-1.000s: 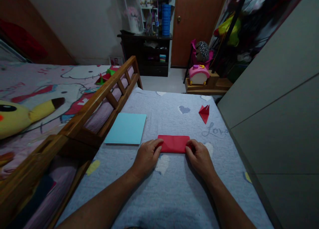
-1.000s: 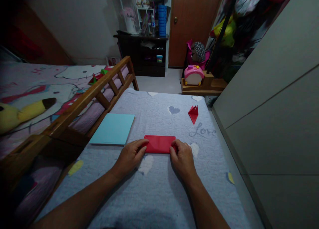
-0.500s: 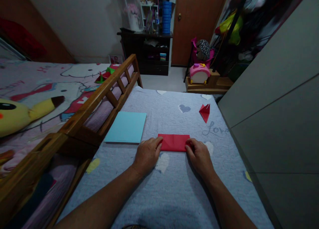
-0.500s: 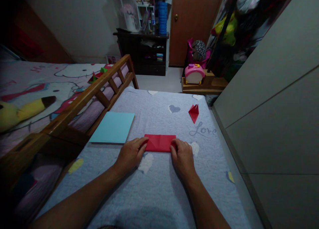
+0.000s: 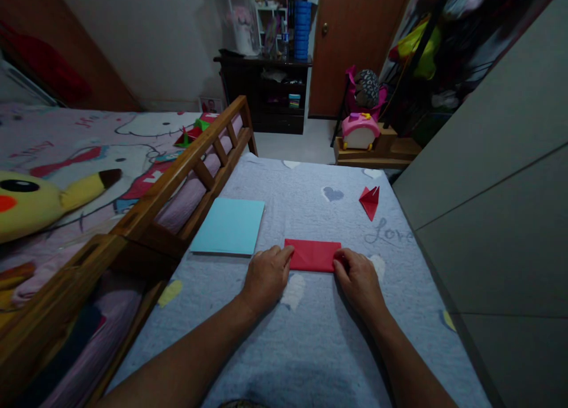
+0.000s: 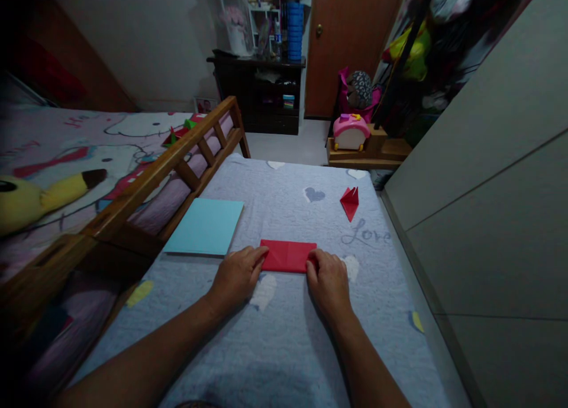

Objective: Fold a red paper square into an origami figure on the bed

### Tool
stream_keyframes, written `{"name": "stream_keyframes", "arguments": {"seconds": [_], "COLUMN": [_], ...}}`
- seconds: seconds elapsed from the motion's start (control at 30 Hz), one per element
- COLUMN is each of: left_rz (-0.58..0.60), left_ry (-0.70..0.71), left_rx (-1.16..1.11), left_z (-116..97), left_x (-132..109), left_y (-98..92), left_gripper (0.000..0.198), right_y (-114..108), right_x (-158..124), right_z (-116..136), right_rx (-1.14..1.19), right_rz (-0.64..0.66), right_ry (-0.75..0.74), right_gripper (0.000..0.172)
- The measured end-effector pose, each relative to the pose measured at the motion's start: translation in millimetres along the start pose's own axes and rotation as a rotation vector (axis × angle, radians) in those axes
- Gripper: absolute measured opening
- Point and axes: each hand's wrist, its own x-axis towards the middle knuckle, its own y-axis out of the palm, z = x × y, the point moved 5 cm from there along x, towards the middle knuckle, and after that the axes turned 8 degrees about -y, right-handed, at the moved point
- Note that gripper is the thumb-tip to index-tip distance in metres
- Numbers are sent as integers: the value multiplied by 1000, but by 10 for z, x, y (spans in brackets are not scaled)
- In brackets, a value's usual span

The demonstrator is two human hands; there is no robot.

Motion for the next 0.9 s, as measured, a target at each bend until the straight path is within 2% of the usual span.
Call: {"name": "stream_keyframes", "arguments": {"seconds": [0.3, 0.9], "left_rz": [-23, -26], "left_ry": [37, 25], "left_rx": [35, 44], "left_z": [6, 19], "left_x": [-14, -11], "left_y": [23, 74], "left_gripper": [26, 35], "right_y": [21, 3], "right_x": [-3, -34], "right_z": [-38, -23], "right_rx": [10, 34], "right_rz": [-4, -47], "right_ry": [-16, -35], "right_gripper": [20, 24]}}
